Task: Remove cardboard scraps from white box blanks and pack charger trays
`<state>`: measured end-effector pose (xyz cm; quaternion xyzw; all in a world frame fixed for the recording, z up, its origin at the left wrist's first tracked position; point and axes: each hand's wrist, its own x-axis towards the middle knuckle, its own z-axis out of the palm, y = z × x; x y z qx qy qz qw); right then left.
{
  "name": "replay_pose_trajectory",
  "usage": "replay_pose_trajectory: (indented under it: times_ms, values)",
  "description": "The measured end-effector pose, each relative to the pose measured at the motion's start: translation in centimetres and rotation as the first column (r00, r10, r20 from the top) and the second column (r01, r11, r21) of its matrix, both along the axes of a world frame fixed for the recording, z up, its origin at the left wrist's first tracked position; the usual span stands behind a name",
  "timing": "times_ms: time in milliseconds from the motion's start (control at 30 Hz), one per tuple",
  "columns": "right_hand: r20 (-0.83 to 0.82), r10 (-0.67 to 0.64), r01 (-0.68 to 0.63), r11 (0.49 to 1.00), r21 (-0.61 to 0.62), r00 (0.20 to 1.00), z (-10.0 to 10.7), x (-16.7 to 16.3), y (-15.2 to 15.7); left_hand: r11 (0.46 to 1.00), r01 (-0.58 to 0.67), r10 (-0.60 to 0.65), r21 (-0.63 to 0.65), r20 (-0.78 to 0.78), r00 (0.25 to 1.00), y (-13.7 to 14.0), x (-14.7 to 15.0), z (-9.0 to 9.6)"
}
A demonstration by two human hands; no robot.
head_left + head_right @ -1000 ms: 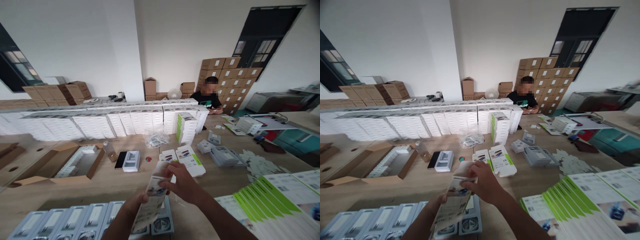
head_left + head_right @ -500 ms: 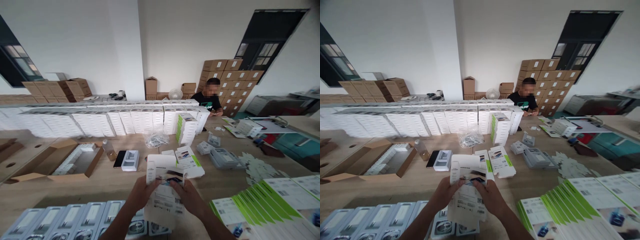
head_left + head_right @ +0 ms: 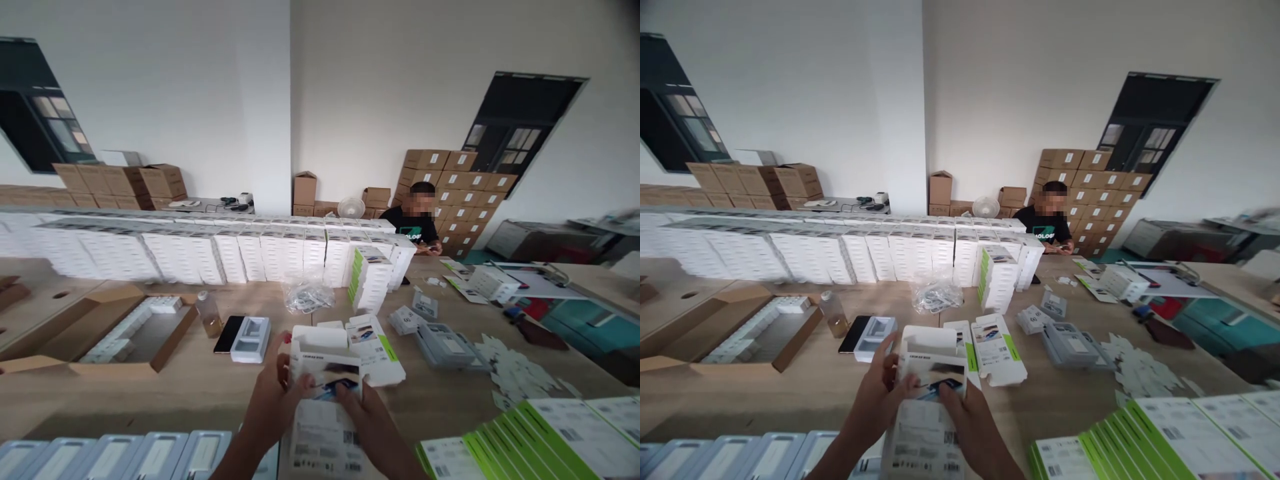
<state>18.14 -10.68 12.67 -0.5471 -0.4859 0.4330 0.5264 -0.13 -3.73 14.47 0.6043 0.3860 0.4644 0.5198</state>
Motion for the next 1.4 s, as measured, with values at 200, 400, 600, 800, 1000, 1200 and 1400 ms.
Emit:
replay_pose_trajectory:
  times_ms: [200,400,600,800,1000,1200,1400]
  values:
    - [-0.042,-0.051,0.055,0.992,0.113,0.998,1.5,0.7,-0.8,0.991,0.026,-0.033,0.128,0.053,0.998,-1.1,-0.5,1.6]
    - [-0.089,0.248,-0.220,0.944,0.245,0.965,4.7,1.5,-1.1,0.942,0.095,-0.084,0.322,-0.050,0.995,-0.3,-2.2,2.5]
    - [0.152,-0.119,0.075,0.960,0.268,0.981,4.8,1.2,-1.1,0.937,0.197,-0.202,0.289,-0.013,0.979,-0.8,-2.3,5.0]
    - [0.017,-0.096,0.086,0.941,0.327,0.995,5.5,2.0,0.1,0.911,0.333,-0.300,0.245,-0.161,0.940,-0.4,-3.3,5.5]
    - [0.268,-0.119,-0.018,0.888,0.460,0.956,7.6,2.7,0.7,0.850,0.420,-0.333,0.318,-0.295,0.896,-0.6,-3.6,6.8]
    - [0.590,-0.280,-0.233,0.729,0.644,0.757,8.4,3.1,0.5,0.886,0.435,-0.421,0.159,-0.116,0.900,-0.8,-2.8,7.4]
    - [0.265,0.057,-0.181,0.864,0.470,0.962,8.7,3.1,0.9,0.860,0.425,-0.345,0.282,-0.292,0.892,-0.4,-3.3,6.4]
